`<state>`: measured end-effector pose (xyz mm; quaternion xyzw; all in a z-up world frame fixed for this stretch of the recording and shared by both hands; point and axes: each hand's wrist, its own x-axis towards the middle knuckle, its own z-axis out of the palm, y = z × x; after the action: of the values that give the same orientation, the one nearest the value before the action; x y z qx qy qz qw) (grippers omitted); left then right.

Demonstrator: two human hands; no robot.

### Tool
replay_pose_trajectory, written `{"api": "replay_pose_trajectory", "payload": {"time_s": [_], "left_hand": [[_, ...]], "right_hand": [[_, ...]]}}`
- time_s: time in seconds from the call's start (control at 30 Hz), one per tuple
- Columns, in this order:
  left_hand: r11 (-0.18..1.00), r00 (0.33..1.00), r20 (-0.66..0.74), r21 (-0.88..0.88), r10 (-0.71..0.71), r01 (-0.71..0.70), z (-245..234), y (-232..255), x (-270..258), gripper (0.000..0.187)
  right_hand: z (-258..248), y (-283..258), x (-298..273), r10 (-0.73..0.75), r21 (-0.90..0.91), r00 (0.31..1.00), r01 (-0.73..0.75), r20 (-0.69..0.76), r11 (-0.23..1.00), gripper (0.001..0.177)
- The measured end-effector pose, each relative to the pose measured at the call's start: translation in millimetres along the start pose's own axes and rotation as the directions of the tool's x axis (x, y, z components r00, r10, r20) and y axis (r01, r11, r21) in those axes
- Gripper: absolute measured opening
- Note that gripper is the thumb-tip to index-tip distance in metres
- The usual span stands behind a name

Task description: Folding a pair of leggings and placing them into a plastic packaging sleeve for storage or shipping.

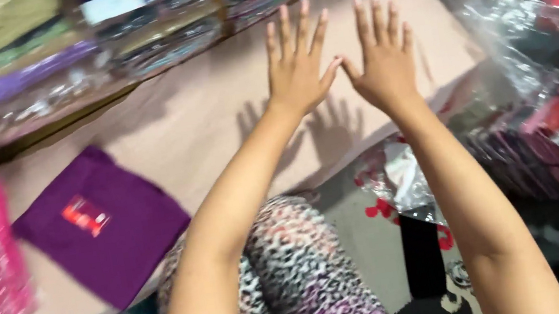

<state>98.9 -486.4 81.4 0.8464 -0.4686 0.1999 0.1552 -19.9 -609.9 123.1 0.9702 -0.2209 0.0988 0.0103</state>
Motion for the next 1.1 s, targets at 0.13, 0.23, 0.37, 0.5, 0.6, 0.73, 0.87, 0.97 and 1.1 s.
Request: {"api": "replay_pose_trajectory", "payload": {"time_s": [0.13, 0.23, 0.37, 0.5, 0.6, 0.73, 0.87, 0.97, 1.1], "left_hand": [[0.996, 0.963, 0.257, -0.041, 0.082, -0.074, 54.3, 84.0, 53.5, 0.087], [0.985, 0.926, 0.337, -0.028, 0.171, -0.172, 71.2, 135.8, 69.0, 0.087], [0.976, 0.905, 0.367, -0.056, 0.216, -0.211, 98.5, 179.3, 71.7, 0.087], [0.974, 0.918, 0.327, -0.075, 0.225, -0.212, 125.5, 193.0, 67.0, 0.090], [0.974, 0.890, 0.395, -0.085, 0.228, -0.211, 137.8, 188.2, 65.7, 0.087], [0.976, 0.906, 0.363, -0.075, 0.217, -0.204, 164.0, 180.6, 54.2, 0.086], [0.979, 0.902, 0.381, -0.071, 0.203, -0.191, 174.9, 168.9, 43.7, 0.084], [0.987, 0.913, 0.381, -0.115, 0.148, -0.112, 181.6, 164.1, 39.1, 0.081], [0.989, 0.917, 0.376, -0.112, 0.132, -0.096, 178.4, 163.3, 37.7, 0.080]], "right_hand": [[1.5, 95.7, -21.0, 0.160, -0.021, 0.986, -0.161, -0.047, 0.987, 0.091], [8.3, 156.3, -38.9, 0.272, -0.056, 0.962, -0.274, -0.036, 0.960, 0.096], [23.8, 217.1, -57.3, 0.382, -0.038, 0.924, -0.382, 0.004, 0.923, 0.103], [48.2, 262.2, -68.0, 0.445, -0.143, 0.893, -0.451, -0.069, 0.881, 0.117], [52.2, 274.2, -63.6, 0.470, -0.171, 0.878, -0.478, -0.084, 0.862, 0.128], [65.2, 287.4, -48.3, 0.548, -0.139, 0.836, -0.544, -0.006, 0.828, 0.140], [103.5, 316.4, -44.8, 0.545, -0.326, 0.838, -0.511, 0.014, 0.795, 0.145], [125.2, 337.0, -46.4, 0.436, -0.367, 0.894, -0.443, -0.106, 0.818, 0.113], [133.4, 360.9, -46.0, 0.128, -0.744, 0.935, -0.342, -0.330, 0.575, 0.073]]}}
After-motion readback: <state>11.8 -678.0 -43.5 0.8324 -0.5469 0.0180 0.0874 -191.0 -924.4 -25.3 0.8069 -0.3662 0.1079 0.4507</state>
